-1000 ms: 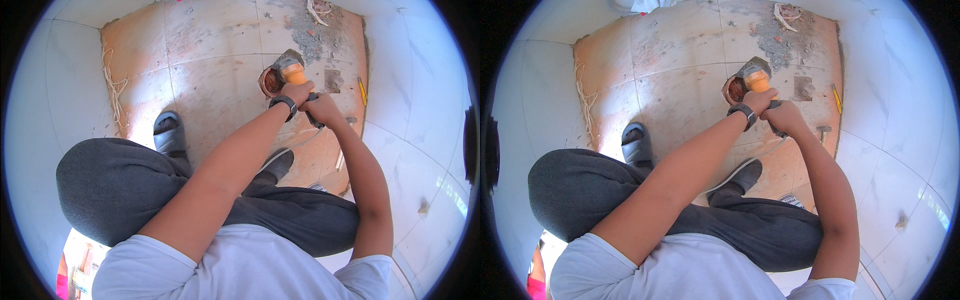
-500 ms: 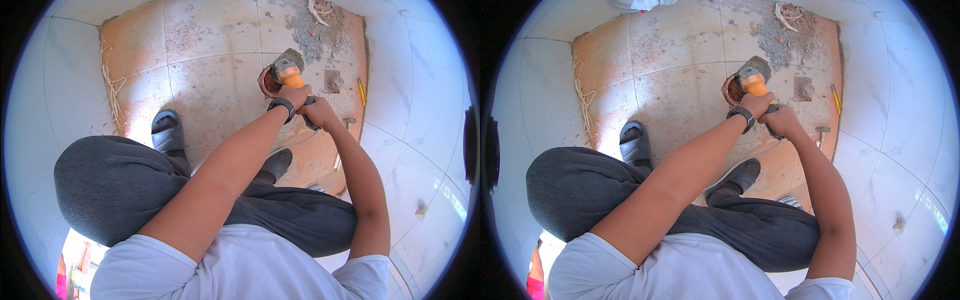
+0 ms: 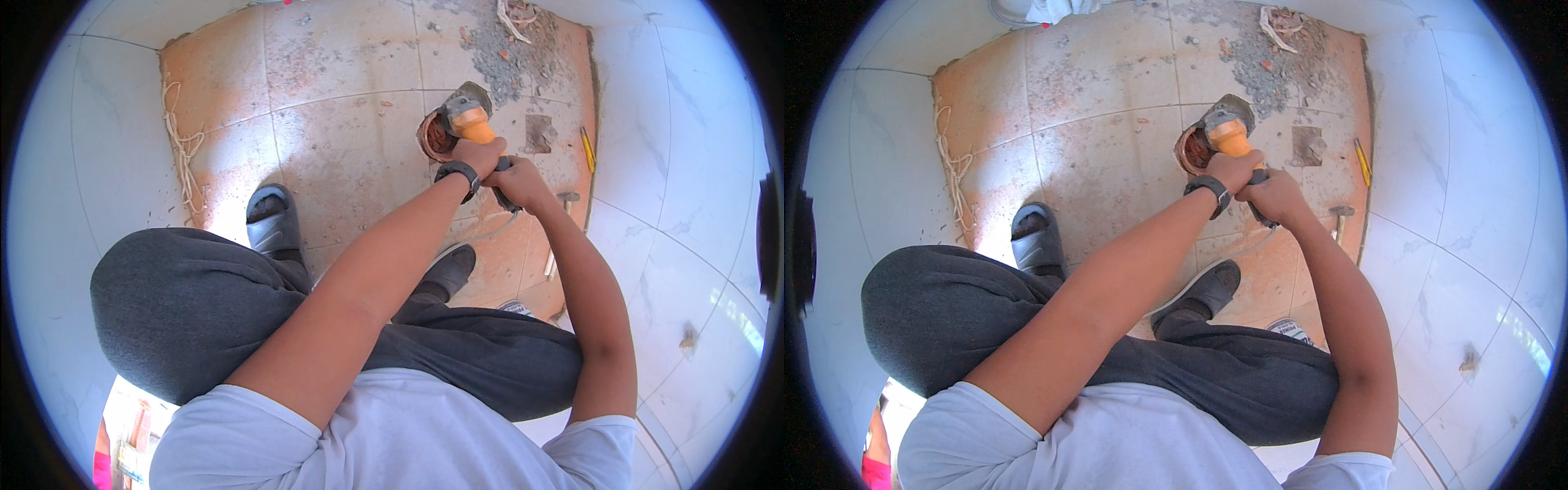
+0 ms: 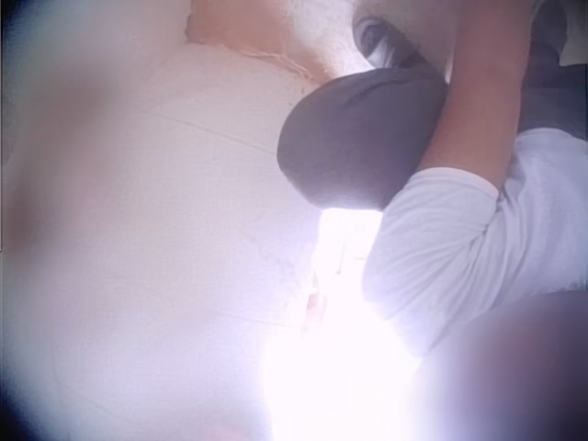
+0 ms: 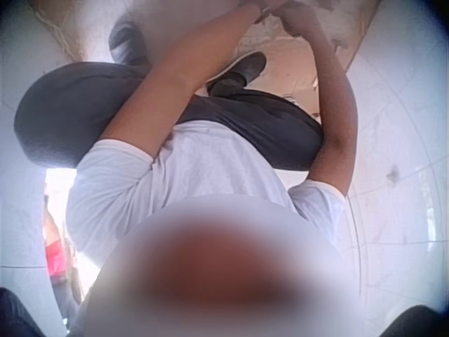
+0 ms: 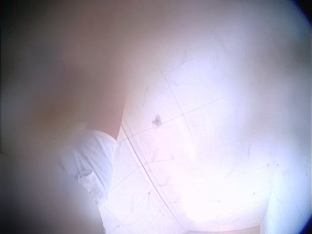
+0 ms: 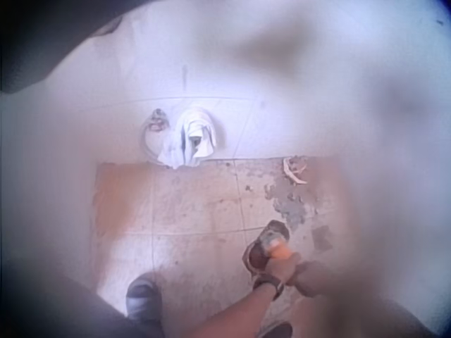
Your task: The person uses a handheld rotary tool to grind the surface of a vertical pipe protruding from the floor. They pause briefly to clear debris from the pipe opening before resuming the grinding action.
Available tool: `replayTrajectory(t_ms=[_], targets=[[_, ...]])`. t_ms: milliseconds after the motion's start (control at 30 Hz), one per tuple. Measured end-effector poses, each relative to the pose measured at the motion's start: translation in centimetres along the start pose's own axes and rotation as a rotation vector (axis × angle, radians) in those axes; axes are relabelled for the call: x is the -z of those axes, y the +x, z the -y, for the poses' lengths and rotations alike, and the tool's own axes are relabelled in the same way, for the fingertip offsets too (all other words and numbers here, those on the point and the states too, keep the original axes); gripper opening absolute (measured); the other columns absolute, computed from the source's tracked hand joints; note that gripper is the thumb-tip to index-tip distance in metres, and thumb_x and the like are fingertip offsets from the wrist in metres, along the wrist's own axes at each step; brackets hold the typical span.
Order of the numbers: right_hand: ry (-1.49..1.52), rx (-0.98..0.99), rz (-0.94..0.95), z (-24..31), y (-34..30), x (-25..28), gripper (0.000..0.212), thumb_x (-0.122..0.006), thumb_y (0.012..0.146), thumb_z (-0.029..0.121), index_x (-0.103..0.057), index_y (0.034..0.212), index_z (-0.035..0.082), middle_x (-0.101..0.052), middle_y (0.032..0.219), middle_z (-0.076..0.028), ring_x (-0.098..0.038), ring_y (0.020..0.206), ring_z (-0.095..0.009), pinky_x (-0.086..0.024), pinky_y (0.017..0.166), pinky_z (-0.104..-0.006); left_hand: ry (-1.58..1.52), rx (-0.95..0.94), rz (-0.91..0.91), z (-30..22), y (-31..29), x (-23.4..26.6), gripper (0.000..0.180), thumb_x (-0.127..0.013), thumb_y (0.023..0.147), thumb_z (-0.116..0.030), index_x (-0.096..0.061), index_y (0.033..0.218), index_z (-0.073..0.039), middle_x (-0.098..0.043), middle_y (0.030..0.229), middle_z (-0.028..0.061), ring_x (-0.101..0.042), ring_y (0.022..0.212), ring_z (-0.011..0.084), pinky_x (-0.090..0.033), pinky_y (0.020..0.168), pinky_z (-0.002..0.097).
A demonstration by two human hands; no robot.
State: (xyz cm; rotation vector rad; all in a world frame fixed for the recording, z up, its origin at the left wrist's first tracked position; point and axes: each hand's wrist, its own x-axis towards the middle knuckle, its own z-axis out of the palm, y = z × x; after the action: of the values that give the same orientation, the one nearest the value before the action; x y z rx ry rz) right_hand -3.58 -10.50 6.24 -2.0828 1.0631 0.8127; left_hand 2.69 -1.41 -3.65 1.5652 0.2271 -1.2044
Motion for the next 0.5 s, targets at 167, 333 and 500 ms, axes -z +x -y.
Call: replayTrajectory(t_ms=[167,333,500], targets=[[0.015,-0.002,-0.006,-0.77,0.48,-0.57,0.046,-0.085,0.066,0.034,-0.077,0.091,-0.004,-0.075,0.081,-0.016,-0.073,0.074,-0.027,-0.056,0.071,-0.0393,0.021,0.045,0.017,0.23,0.06,-0.06,0.066,-0.077,0.080,-0.052,-0.074,0.105,0.009,-0.078,0.104,0.0212,-0.077,0.093,0.0281,-0.058,0.081,0.0386],[-0.044,-0.043,-0.024,-0.56,0.07,-0.05,0.047,-0.085,0.067,0.034,-0.077,0.091,-0.005,-0.076,0.082,-0.018,-0.075,0.076,-0.029,-0.057,0.072,-0.0401,-0.032,0.057,0.083,0.04,-0.03,-0.32,0.067,-0.077,0.080,-0.053,-0.075,0.105,0.010,-0.078,0.104,0.0213,-0.076,0.093,0.0279,-0.058,0.081,0.0388],[-0.054,-0.037,-0.032,-0.13,-0.23,0.41,0.047,-0.085,0.068,0.034,-0.077,0.091,-0.005,-0.076,0.083,-0.019,-0.075,0.077,-0.031,-0.057,0.073,-0.0407,-0.032,0.033,0.057,-0.27,-0.12,-0.45,0.067,-0.077,0.080,-0.053,-0.075,0.105,0.009,-0.078,0.103,0.0209,-0.076,0.093,0.0285,-0.058,0.080,0.0386]])
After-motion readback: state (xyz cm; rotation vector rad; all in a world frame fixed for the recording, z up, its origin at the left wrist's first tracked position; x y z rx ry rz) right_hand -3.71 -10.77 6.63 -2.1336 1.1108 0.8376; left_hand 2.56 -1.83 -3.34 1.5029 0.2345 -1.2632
